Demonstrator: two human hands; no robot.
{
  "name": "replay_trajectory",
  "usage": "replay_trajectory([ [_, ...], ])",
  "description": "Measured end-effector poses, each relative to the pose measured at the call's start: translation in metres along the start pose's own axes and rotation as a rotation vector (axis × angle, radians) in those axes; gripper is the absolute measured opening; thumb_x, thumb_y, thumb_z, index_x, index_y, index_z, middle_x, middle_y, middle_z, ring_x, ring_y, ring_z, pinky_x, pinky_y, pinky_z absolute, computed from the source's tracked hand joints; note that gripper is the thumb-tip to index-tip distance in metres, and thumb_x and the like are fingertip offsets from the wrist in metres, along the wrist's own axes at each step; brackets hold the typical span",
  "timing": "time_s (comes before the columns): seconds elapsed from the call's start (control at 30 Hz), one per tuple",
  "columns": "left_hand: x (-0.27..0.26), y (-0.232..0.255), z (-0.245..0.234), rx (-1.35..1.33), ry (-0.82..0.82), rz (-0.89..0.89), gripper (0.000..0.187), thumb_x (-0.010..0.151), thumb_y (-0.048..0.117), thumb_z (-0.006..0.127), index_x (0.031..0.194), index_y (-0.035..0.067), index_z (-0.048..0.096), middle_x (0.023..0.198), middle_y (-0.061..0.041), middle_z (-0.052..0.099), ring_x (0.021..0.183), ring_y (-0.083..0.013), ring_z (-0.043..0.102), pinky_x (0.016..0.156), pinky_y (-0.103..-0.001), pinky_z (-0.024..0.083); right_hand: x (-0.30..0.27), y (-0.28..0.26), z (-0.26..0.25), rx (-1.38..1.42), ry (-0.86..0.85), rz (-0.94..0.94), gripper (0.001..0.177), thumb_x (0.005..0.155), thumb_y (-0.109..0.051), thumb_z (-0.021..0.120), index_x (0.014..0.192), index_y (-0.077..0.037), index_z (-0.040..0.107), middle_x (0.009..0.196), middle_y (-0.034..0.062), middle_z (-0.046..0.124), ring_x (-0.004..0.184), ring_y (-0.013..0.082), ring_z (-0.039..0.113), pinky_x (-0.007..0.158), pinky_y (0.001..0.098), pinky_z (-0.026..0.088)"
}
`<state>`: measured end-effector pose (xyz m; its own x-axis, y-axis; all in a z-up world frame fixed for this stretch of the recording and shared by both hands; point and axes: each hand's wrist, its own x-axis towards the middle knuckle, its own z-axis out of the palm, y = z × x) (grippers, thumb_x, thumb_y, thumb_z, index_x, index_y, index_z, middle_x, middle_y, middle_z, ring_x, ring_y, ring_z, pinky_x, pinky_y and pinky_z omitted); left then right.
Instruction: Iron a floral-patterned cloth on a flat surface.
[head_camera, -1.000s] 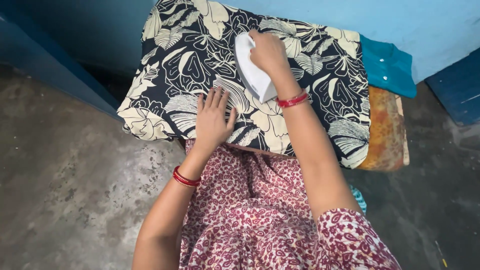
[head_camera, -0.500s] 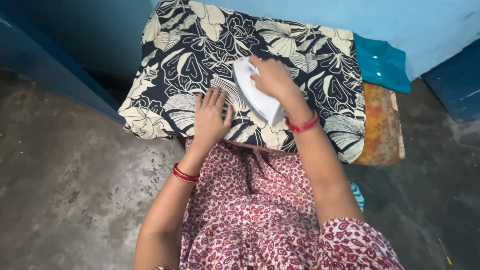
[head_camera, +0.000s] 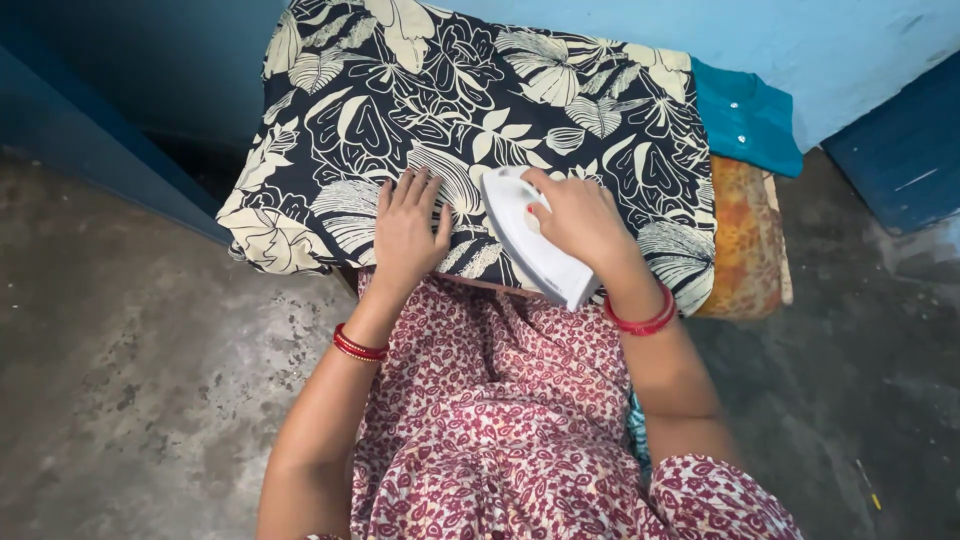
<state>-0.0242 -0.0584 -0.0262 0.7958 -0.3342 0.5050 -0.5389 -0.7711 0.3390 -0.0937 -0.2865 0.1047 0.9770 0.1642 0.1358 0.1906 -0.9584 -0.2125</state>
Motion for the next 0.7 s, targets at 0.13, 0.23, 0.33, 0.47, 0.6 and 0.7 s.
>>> replay_trajectory([
  [0.13, 0.001, 0.002, -0.004, 0.0, -0.019, -0.012, 0.049, 0.1, 0.033, 0.051, 0.136, 0.001, 0.062, 0.146, -0.02, 0.058, 0.141, -0.0334, 0.049, 0.122, -0.052, 0.027, 0.047, 0.018, 0.013, -0.06, 0.006, 0.074, 0.034, 0.093, -0.022, 0.067, 0.126, -0.016, 0.062, 0.087, 0.0221, 0.073, 0.085, 0.0444, 0.071, 0.079, 0.0557, 0.054],
  [0.23, 0.0, 0.004, -0.007, -0.035, 0.026, -0.004, 0.048, 0.099, 0.032, 0.053, 0.135, 0.002, 0.063, 0.145, -0.02, 0.059, 0.141, -0.0351, 0.049, 0.12, -0.053, 0.028, 0.091, 0.037, 0.028, -0.06, 0.081, 0.084, 0.039, 0.091, -0.019, 0.067, 0.129, -0.014, 0.062, 0.093, 0.0227, 0.074, 0.089, 0.0445, 0.071, 0.08, 0.0552, 0.055],
  [0.33, 0.0, 0.004, -0.007, -0.036, 0.057, 0.016, 0.046, 0.098, 0.03, 0.056, 0.134, 0.001, 0.064, 0.143, -0.021, 0.06, 0.139, -0.036, 0.051, 0.12, -0.053, 0.03, 0.132, 0.048, 0.035, -0.078, 0.107, 0.118, 0.042, 0.087, -0.018, 0.068, 0.128, -0.012, 0.062, 0.093, 0.0218, 0.074, 0.089, 0.0445, 0.071, 0.08, 0.0553, 0.054],
  [0.47, 0.001, 0.006, -0.011, -0.049, 0.071, 0.024, 0.045, 0.098, 0.029, 0.058, 0.133, 0.0, 0.065, 0.142, -0.021, 0.061, 0.138, -0.0364, 0.052, 0.119, -0.052, 0.031, 0.172, 0.071, 0.045, -0.038, 0.2, 0.093, 0.039, 0.087, -0.015, 0.071, 0.125, -0.009, 0.066, 0.1, 0.0235, 0.073, 0.095, 0.0444, 0.071, 0.085, 0.052, 0.055],
  [0.6, 0.002, 0.007, -0.013, -0.064, 0.063, 0.019, 0.045, 0.097, 0.028, 0.058, 0.131, 0.0, 0.065, 0.141, -0.021, 0.061, 0.137, -0.0368, 0.052, 0.119, -0.052, 0.031, 0.19, 0.081, 0.043, -0.032, 0.126, 0.133, 0.043, 0.087, -0.014, 0.071, 0.129, -0.009, 0.064, 0.102, 0.0258, 0.072, 0.098, 0.0449, 0.069, 0.088, 0.0517, 0.053],
  [0.7, 0.002, 0.006, -0.011, -0.054, 0.06, 0.012, 0.044, 0.097, 0.028, 0.058, 0.131, 0.0, 0.065, 0.141, -0.021, 0.062, 0.138, -0.0361, 0.052, 0.12, -0.052, 0.03, 0.183, 0.079, 0.039, -0.03, 0.136, 0.064, 0.046, 0.088, -0.02, 0.074, 0.131, -0.01, 0.063, 0.105, 0.0274, 0.071, 0.099, 0.0468, 0.068, 0.089, 0.0516, 0.052],
])
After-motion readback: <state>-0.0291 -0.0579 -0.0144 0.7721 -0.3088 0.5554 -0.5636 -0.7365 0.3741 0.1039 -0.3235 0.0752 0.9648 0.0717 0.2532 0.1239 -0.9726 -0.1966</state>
